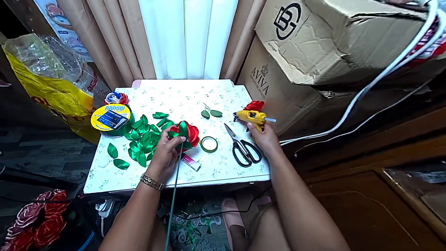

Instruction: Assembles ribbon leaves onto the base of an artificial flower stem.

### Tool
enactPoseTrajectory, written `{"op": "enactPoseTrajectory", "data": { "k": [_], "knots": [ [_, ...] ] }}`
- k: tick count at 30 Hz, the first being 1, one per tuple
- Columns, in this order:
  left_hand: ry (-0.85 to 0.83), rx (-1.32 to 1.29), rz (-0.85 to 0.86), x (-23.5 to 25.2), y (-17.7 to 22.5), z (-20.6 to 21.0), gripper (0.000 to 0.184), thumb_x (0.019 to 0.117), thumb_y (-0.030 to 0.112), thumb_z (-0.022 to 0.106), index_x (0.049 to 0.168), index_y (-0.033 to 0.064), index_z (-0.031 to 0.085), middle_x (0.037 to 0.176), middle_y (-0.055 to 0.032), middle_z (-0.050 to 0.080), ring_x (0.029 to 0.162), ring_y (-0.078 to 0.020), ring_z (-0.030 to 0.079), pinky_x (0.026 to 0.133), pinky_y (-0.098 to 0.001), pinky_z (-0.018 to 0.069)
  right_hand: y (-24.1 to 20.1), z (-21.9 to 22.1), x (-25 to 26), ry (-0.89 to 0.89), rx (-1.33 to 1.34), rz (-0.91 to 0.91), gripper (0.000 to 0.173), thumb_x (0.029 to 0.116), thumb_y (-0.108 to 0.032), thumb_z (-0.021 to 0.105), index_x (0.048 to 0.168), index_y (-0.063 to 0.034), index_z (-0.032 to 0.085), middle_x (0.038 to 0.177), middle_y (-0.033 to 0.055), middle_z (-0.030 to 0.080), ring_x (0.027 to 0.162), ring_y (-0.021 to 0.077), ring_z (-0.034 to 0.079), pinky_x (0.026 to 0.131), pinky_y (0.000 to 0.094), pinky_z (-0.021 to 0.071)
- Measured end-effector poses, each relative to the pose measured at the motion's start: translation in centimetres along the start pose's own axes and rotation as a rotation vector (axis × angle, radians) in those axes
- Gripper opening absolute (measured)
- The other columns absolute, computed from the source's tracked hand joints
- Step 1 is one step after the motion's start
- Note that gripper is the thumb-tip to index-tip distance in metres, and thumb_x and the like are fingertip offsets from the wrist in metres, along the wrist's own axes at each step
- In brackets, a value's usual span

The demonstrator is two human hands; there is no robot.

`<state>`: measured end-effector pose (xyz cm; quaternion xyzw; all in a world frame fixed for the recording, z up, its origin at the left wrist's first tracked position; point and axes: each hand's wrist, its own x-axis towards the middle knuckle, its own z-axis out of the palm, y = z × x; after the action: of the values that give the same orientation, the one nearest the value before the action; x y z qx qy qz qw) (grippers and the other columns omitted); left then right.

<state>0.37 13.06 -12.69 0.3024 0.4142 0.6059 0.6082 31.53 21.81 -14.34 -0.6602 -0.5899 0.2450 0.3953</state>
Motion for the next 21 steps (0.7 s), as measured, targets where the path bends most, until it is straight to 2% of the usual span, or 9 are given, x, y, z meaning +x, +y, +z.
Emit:
{"op": "enactPoseTrajectory", "data": {
  "k": [1, 3, 5, 6, 7, 9, 11, 14, 21],
  "knots": [
    [0.000, 0.007, -0.016, 0.0, 0.0, 0.0, 0.045, 0.0990, 0.002, 0.051, 0.141, 0.0142, 0.041, 0.116, -0.0083, 0.062, 0.095, -0.0172, 0.067, 0.080, -0.0362, 0.0587, -0.9, -0.3, -0.8, 0.105, -0.035, -0.060, 0.072, 0.1001, -0.041, 0.065, 0.150, 0.0044, 0.039, 0.144, 0.0335, 0.048, 0.128, 0.0466, 0.053, 0.106, 0.0613, 0.0433],
    [0.003, 0.018, -0.050, -0.1, 0.0, 0.0, 0.047, 0.0998, 0.003, 0.052, 0.144, 0.0141, 0.039, 0.116, -0.0095, 0.062, 0.095, -0.0189, 0.067, 0.081, -0.0381, 0.0586, -2.6, -1.0, -2.8, 0.348, -0.141, -0.257, 0.083, 0.1015, -0.047, 0.057, 0.155, 0.0093, 0.027, 0.155, 0.0368, 0.032, 0.141, 0.0492, 0.039, 0.115, 0.0588, 0.0348],
    [-0.016, 0.035, -0.085, -0.2, 0.0, 0.2, 0.048, 0.1006, 0.004, 0.052, 0.146, 0.0147, 0.039, 0.115, -0.0095, 0.062, 0.094, -0.0191, 0.068, 0.080, -0.0385, 0.0591, -3.6, -0.7, -4.3, 0.476, -0.187, -0.586, 0.070, 0.1060, -0.041, 0.048, 0.151, 0.0109, 0.034, 0.157, 0.0353, 0.031, 0.148, 0.0458, 0.031, 0.121, 0.0550, 0.0259],
    [-0.037, 0.050, -0.099, -0.3, -0.1, 0.4, 0.049, 0.1004, 0.004, 0.052, 0.146, 0.0144, 0.038, 0.114, -0.0097, 0.062, 0.092, -0.0189, 0.068, 0.079, -0.0383, 0.0594, -3.9, -0.3, -5.0, 0.411, -0.172, -0.754, 0.063, 0.1082, -0.041, 0.041, 0.149, 0.0076, 0.041, 0.157, 0.0325, 0.034, 0.150, 0.0423, 0.029, 0.121, 0.0546, 0.0238],
    [-0.065, 0.067, -0.114, -0.3, -0.3, 0.6, 0.051, 0.1000, 0.004, 0.052, 0.147, 0.0138, 0.036, 0.114, -0.0102, 0.062, 0.092, -0.0190, 0.067, 0.079, -0.0382, 0.0591, -4.4, 0.5, -5.6, 0.285, -0.131, -0.879, 0.061, 0.1088, -0.048, 0.035, 0.143, 0.0006, 0.051, 0.158, 0.0276, 0.037, 0.151, 0.0380, 0.028, 0.123, 0.0536, 0.0223],
    [-0.116, 0.121, -0.146, -0.5, -0.6, 1.1, 0.056, 0.0992, 0.004, 0.054, 0.150, 0.0127, 0.031, 0.113, -0.0114, 0.063, 0.090, -0.0190, 0.068, 0.077, -0.0371, 0.0596, -5.5, 2.6, -6.8, 0.007, -0.009, -1.011, 0.063, 0.1058, -0.061, 0.032, 0.131, -0.0152, 0.068, 0.158, 0.0190, 0.041, 0.153, 0.0334, 0.025, 0.124, 0.0535, 0.0193],
    [-0.160, 0.179, -0.166, -0.7, -1.0, 1.3, 0.063, 0.0982, 0.004, 0.057, 0.154, 0.0118, 0.027, 0.114, -0.0124, 0.063, 0.089, -0.0181, 0.069, 0.078, -0.0357, 0.0594, -5.9, 4.4, -7.5, -0.145, 0.031, -1.064, 0.060, 0.1047, -0.064, 0.031, 0.127, -0.0260, 0.072, 0.160, 0.0173, 0.039, 0.155, 0.0359, 0.021, 0.124, 0.0567, 0.0166],
    [-0.186, 0.231, -0.182, -0.9, -1.2, 1.6, 0.066, 0.0978, 0.003, 0.059, 0.154, 0.0108, 0.025, 0.111, -0.0117, 0.065, 0.088, -0.0154, 0.069, 0.079, -0.0326, 0.0589, -5.8, 5.6, -7.5, -0.217, -0.008, -1.082, 0.059, 0.1053, -0.064, 0.029, 0.127, -0.0313, 0.073, 0.163, 0.0188, 0.034, 0.156, 0.0400, 0.016, 0.124, 0.0605, 0.0111],
    [-0.203, 0.193, -0.166, -1.1, -1.0, 1.4, 0.071, 0.0964, 0.001, 0.058, 0.156, 0.0130, 0.022, 0.110, -0.0110, 0.064, 0.087, -0.0138, 0.069, 0.078, -0.0300, 0.0584, -4.8, 6.7, -7.4, -0.258, 0.053, -0.976, 0.065, 0.1051, -0.065, 0.024, 0.130, -0.0286, 0.072, 0.163, 0.0227, 0.033, 0.155, 0.0432, 0.016, 0.122, 0.0638, 0.0115]
  ]
}}
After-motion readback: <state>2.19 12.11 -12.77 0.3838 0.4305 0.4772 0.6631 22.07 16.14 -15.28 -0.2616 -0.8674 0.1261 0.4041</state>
